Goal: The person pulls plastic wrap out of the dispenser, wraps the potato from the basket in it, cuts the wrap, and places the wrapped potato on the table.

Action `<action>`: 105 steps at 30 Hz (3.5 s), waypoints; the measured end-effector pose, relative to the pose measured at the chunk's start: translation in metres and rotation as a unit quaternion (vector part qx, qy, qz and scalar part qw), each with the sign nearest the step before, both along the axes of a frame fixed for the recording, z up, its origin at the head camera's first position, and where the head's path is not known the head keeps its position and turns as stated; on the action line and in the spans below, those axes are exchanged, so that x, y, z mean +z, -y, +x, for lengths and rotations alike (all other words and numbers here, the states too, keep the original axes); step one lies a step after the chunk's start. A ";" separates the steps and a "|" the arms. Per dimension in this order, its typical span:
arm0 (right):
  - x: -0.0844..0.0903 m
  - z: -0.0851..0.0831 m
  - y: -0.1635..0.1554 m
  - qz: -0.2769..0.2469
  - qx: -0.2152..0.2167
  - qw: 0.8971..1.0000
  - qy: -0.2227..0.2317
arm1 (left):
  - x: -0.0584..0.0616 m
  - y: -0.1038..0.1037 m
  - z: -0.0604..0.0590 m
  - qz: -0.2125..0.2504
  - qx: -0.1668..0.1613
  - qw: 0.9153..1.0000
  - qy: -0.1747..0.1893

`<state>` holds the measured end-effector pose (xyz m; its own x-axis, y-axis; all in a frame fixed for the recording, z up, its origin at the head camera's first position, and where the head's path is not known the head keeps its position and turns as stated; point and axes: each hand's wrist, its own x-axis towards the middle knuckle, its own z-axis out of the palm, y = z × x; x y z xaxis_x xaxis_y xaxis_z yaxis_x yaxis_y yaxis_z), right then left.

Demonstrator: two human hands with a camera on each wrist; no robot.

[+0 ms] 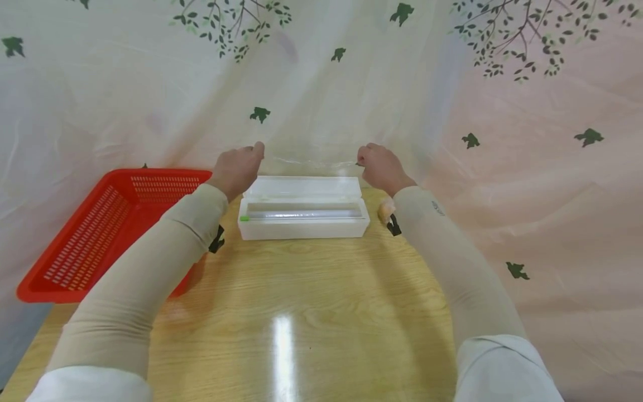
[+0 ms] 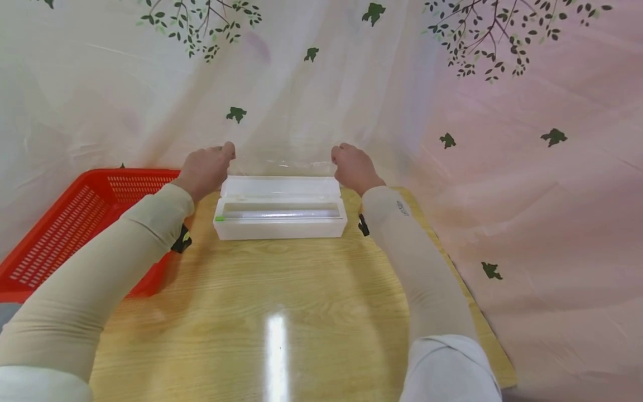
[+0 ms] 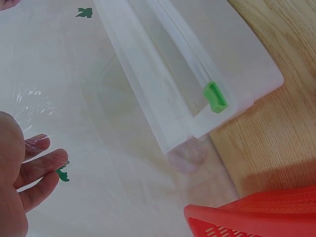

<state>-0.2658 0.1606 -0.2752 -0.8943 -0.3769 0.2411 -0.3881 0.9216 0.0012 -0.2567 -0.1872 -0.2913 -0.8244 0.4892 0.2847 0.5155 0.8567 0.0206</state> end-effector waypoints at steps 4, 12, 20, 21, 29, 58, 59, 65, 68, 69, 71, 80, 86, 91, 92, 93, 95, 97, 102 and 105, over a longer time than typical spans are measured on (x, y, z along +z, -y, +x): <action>0.001 0.001 0.000 0.001 -0.005 1.000 0.001 | 0.001 0.000 0.000 0.004 -0.004 1.000 -0.001; 0.004 0.002 -0.002 0.006 -0.006 1.000 0.003 | 0.002 -0.001 -0.001 0.007 -0.003 1.000 -0.001; 0.006 0.002 -0.002 0.005 -0.003 1.000 0.008 | 0.006 -0.001 0.000 0.007 0.000 1.000 0.009; 0.006 0.002 -0.002 0.007 -0.004 1.000 0.009 | 0.006 -0.001 0.000 0.008 -0.001 1.000 0.009; 0.009 0.001 -0.004 0.005 0.000 1.000 0.003 | 0.010 0.001 0.000 0.008 -0.005 1.000 0.005; 0.031 0.004 0.000 -0.011 0.000 1.000 -0.008 | 0.029 0.003 -0.002 0.006 -0.010 1.000 -0.011; 0.032 0.004 0.000 -0.010 -0.002 1.000 -0.008 | 0.029 0.003 -0.002 0.003 -0.009 1.000 -0.014; 0.036 0.003 0.001 -0.002 -0.010 1.000 -0.006 | 0.032 0.003 -0.001 0.003 -0.007 1.000 -0.026; 0.038 0.002 0.001 -0.002 -0.010 1.000 -0.008 | 0.034 0.003 -0.001 0.002 -0.007 1.000 -0.029; 0.038 0.002 0.001 -0.003 -0.010 1.000 -0.009 | 0.035 0.003 -0.001 0.001 -0.006 1.000 -0.029; 0.040 0.002 0.001 -0.003 -0.009 1.000 -0.011 | 0.037 0.003 0.000 -0.004 -0.005 1.000 -0.027; 0.045 0.002 0.000 -0.002 -0.006 1.000 -0.012 | 0.042 0.001 -0.001 -0.013 -0.002 0.999 -0.034; 0.048 0.002 -0.002 -0.003 -0.005 1.000 -0.015 | 0.047 -0.001 -0.003 -0.022 0.001 0.999 -0.030; 0.051 0.001 -0.002 -0.005 -0.008 1.000 -0.013 | 0.051 -0.002 -0.003 -0.029 0.003 0.999 -0.043; 0.052 0.001 -0.002 -0.005 -0.010 1.000 -0.013 | 0.052 -0.002 -0.003 -0.029 0.003 0.998 -0.046; 0.052 0.000 -0.002 -0.006 -0.011 1.000 -0.012 | 0.053 -0.002 -0.003 -0.030 0.003 0.998 -0.049; 0.054 0.000 -0.002 -0.006 -0.015 1.000 -0.009 | 0.055 -0.002 -0.002 -0.031 0.004 0.998 -0.053; 0.057 0.000 -0.001 -0.006 -0.020 1.000 -0.003 | 0.057 -0.001 -0.001 -0.028 0.005 0.998 -0.055; 0.063 0.000 0.002 -0.006 -0.029 1.000 0.009 | 0.060 0.000 0.001 -0.015 0.004 0.998 -0.069; 0.067 0.001 0.003 -0.004 -0.034 0.999 0.017 | 0.061 0.000 0.001 -0.009 -0.001 0.997 -0.079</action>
